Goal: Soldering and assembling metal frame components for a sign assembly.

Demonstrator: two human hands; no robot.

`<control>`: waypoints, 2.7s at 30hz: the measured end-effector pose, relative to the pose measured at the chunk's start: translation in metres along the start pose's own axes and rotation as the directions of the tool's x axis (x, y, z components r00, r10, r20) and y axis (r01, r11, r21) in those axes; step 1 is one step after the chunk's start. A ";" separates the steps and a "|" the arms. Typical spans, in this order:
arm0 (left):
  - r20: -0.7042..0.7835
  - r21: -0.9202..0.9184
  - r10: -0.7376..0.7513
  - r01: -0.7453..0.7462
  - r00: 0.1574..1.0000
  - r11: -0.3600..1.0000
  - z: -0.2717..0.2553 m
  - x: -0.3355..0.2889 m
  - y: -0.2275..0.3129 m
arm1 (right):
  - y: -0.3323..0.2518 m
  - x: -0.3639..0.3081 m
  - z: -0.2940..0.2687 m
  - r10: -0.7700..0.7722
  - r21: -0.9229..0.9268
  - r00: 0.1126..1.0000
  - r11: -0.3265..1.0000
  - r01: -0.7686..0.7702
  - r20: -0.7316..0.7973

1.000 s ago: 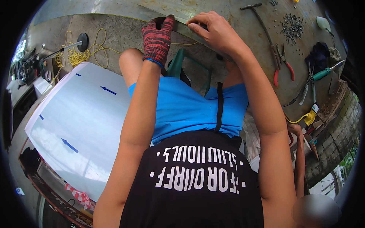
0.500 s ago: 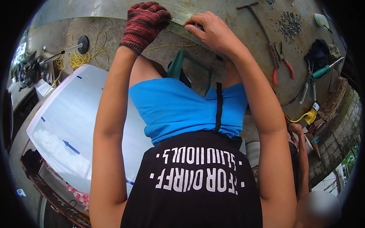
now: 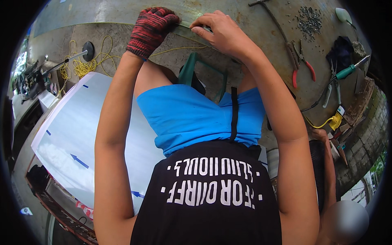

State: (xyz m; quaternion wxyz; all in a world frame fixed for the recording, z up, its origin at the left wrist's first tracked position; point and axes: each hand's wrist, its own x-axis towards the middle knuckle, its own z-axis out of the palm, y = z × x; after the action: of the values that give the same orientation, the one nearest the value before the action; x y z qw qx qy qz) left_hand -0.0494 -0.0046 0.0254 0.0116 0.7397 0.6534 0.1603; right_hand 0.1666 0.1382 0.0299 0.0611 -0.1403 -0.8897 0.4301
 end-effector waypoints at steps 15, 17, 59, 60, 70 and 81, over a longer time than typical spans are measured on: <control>0.006 -0.018 -0.015 0.015 1.000 1.000 0.013 -0.006 0.000 | 0.003 0.000 0.003 -0.023 -0.001 1.000 1.000 0.023 -0.020; 0.024 0.128 -0.042 0.039 0.999 0.991 0.018 -0.006 0.003 | 0.002 0.000 0.001 0.000 -0.005 1.000 1.000 0.000 0.016; 0.107 0.061 -0.031 0.024 0.994 0.998 0.011 -0.002 0.006 | 0.076 -0.150 -0.152 0.427 0.165 0.597 0.881 -0.443 -0.678; 0.087 0.049 -0.020 0.016 0.996 0.999 0.011 -0.003 0.007 | 0.079 -0.152 -0.154 0.439 0.140 0.584 0.863 -0.486 -0.683; 0.115 0.107 -0.085 0.073 0.990 0.992 0.019 -0.012 0.005 | 0.101 -0.137 -0.159 0.320 -0.269 0.746 0.790 -0.550 -0.585; 0.102 0.098 -0.058 0.048 0.993 0.994 0.018 -0.009 0.006 | 0.121 -0.123 -0.166 0.382 -0.377 0.752 0.689 -0.619 -0.537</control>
State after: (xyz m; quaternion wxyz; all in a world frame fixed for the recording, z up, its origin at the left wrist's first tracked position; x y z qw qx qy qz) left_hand -0.0402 -0.0110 0.0080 0.0151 0.7291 0.6784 0.0896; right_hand 0.3462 0.2970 0.0403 0.0852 -0.4834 -0.8623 0.1245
